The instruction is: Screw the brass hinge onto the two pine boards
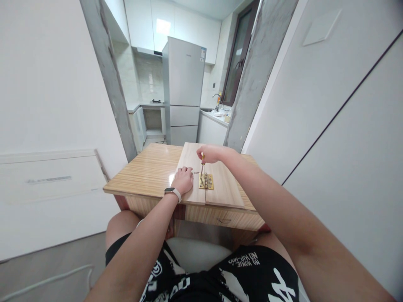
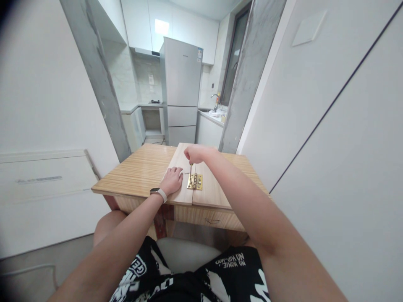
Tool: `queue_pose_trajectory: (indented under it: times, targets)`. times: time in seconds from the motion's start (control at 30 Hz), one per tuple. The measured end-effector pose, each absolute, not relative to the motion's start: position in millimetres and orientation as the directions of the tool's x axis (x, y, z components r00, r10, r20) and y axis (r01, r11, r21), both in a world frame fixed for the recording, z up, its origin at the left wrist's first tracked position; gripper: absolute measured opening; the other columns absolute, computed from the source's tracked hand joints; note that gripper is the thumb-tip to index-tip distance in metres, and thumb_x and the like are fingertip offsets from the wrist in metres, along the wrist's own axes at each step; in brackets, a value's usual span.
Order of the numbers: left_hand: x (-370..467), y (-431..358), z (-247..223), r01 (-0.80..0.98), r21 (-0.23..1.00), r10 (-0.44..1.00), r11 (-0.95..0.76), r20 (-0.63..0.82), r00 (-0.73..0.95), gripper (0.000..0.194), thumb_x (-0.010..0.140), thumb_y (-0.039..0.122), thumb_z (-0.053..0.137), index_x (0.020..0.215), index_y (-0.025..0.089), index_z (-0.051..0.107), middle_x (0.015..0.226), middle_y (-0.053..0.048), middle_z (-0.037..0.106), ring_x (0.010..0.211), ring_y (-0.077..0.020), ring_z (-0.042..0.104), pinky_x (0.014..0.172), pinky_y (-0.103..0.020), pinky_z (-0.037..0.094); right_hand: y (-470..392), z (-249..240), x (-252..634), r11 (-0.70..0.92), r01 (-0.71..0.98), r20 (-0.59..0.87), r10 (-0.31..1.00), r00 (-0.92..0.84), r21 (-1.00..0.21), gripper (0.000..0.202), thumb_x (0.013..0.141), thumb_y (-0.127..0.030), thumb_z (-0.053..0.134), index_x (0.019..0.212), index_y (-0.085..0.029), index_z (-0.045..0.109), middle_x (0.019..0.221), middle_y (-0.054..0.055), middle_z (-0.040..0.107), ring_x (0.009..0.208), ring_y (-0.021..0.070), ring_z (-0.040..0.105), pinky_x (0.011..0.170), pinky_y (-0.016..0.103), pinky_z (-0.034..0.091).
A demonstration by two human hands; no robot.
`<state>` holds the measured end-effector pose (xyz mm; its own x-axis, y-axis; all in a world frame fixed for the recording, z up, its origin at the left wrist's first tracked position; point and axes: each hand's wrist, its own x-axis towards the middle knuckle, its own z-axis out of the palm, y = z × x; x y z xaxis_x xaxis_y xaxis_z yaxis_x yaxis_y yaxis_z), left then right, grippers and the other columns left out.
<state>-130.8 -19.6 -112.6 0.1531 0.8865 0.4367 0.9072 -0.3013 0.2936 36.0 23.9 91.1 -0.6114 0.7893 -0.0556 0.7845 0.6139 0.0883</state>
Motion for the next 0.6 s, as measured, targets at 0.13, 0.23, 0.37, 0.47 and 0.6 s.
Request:
queue_pose_trajectory:
  times: [0.13,0.23,0.37,0.47,0.6]
  targets:
    - [-131,-20,-112,0.907,0.289,0.883,-0.306,0.442,0.157,0.036,0.108,0.033,0.045,0.137,0.019,0.061,0.130,-0.016,0.063,0.120,-0.0311,0.054,0.108,-0.045,0.041,14,93,29,0.485,0.871,-0.066,0.875,-0.480,0.079,0.046,0.092,-0.059,0.072,0.089,-0.014,0.080,0.070,0.013,0.077,0.073,0.0255,0.074,0.072,0.032,0.052]
    - [-131,-19,-113,0.907,0.290,0.882,-0.306,0.446,0.155,0.036,0.108,0.033,0.045,0.137,0.019,0.061,0.129,-0.016,0.063,0.120,-0.0313,0.054,0.108,-0.045,0.041,9,96,24,0.437,0.891,-0.092,0.899,-0.428,0.123,0.052,0.100,-0.058,0.062,0.091,-0.009,0.080,0.067,0.017,0.075,0.072,0.0281,0.076,0.072,0.034,0.053]
    - [-131,-18,-112,0.907,0.289,0.886,-0.308,0.434,0.163,0.036,0.107,0.032,0.045,0.137,0.019,0.061,0.129,-0.017,0.063,0.121,-0.0321,0.053,0.108,-0.047,0.041,7,98,21,0.499,0.841,-0.016,0.862,-0.507,0.209,0.027,0.092,-0.037,0.075,0.091,-0.010,0.081,0.087,0.022,0.081,0.094,0.0316,0.078,0.077,0.034,0.054]
    - [-131,-19,-112,0.908,0.283,0.887,-0.309,0.431,0.168,0.036,0.106,0.031,0.045,0.136,0.018,0.062,0.130,-0.018,0.063,0.121,-0.0319,0.054,0.109,-0.047,0.041,7,100,24,0.515,0.840,-0.046,0.856,-0.515,0.173,0.018,0.087,-0.029,0.077,0.077,-0.015,0.080,0.075,0.015,0.079,0.085,0.0280,0.077,0.075,0.032,0.053]
    - [-131,-19,-113,0.913,0.273,0.885,-0.303,0.437,0.163,0.036,0.106,0.031,0.046,0.137,0.019,0.061,0.130,-0.017,0.064,0.120,-0.0314,0.054,0.109,-0.046,0.041,12,100,32,0.553,0.833,-0.024,0.833,-0.552,0.038,0.013,0.075,-0.020,0.087,0.067,-0.021,0.076,0.063,0.004,0.073,0.073,0.0209,0.070,0.070,0.028,0.048]
